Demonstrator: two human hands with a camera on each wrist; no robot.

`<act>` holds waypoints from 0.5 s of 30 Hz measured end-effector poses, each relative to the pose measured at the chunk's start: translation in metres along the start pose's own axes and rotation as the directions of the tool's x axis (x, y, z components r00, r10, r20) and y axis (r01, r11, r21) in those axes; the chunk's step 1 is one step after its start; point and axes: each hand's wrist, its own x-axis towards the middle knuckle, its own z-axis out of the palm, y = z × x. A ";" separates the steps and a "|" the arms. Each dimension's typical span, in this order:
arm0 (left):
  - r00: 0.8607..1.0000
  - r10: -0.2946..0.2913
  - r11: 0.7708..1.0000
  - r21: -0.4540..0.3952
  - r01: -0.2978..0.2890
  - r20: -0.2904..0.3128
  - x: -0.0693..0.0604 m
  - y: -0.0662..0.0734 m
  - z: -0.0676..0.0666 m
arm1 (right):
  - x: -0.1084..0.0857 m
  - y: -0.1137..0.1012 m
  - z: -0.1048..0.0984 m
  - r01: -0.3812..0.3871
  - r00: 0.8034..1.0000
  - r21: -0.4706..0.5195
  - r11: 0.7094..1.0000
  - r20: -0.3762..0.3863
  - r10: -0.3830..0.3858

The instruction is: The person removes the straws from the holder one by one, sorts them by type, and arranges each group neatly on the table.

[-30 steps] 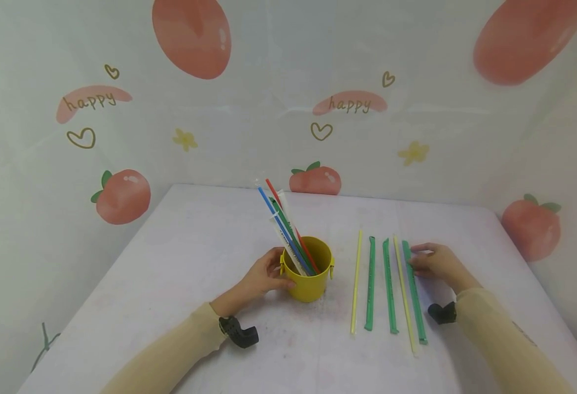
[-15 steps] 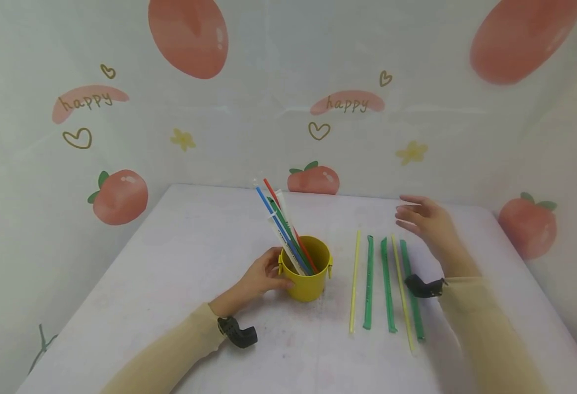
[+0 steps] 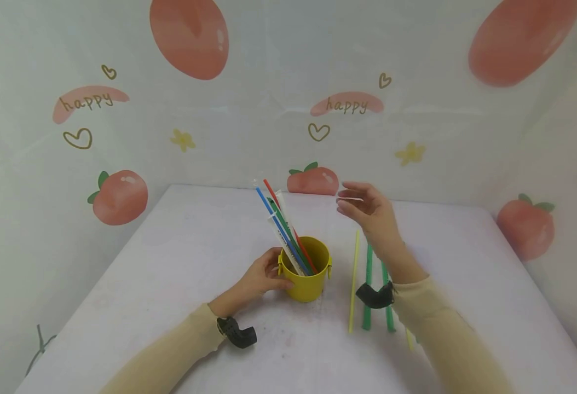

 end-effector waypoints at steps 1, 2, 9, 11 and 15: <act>1.000 0.002 1.000 0.003 -0.002 0.001 0.000 0.000 0.000 | 0.000 0.001 0.006 -0.003 1.000 -0.012 1.000 0.007 0.003; 1.000 0.003 1.000 0.006 -0.003 0.001 0.001 0.000 0.000 | 0.000 0.003 0.012 -0.008 1.000 -0.036 0.999 0.013 0.008; 1.000 0.000 1.000 0.026 0.000 -0.003 0.001 -0.001 0.000 | 0.000 0.018 0.042 -0.061 0.994 -0.277 0.959 0.065 0.082; 1.000 -0.002 1.000 0.029 0.003 -0.004 0.001 -0.001 0.000 | 0.001 0.020 0.047 -0.088 0.988 -0.299 0.950 0.095 0.121; 1.000 -0.005 1.000 0.026 0.005 -0.011 0.000 -0.001 0.000 | 0.005 0.023 0.056 -0.132 0.971 -0.324 0.937 0.150 0.188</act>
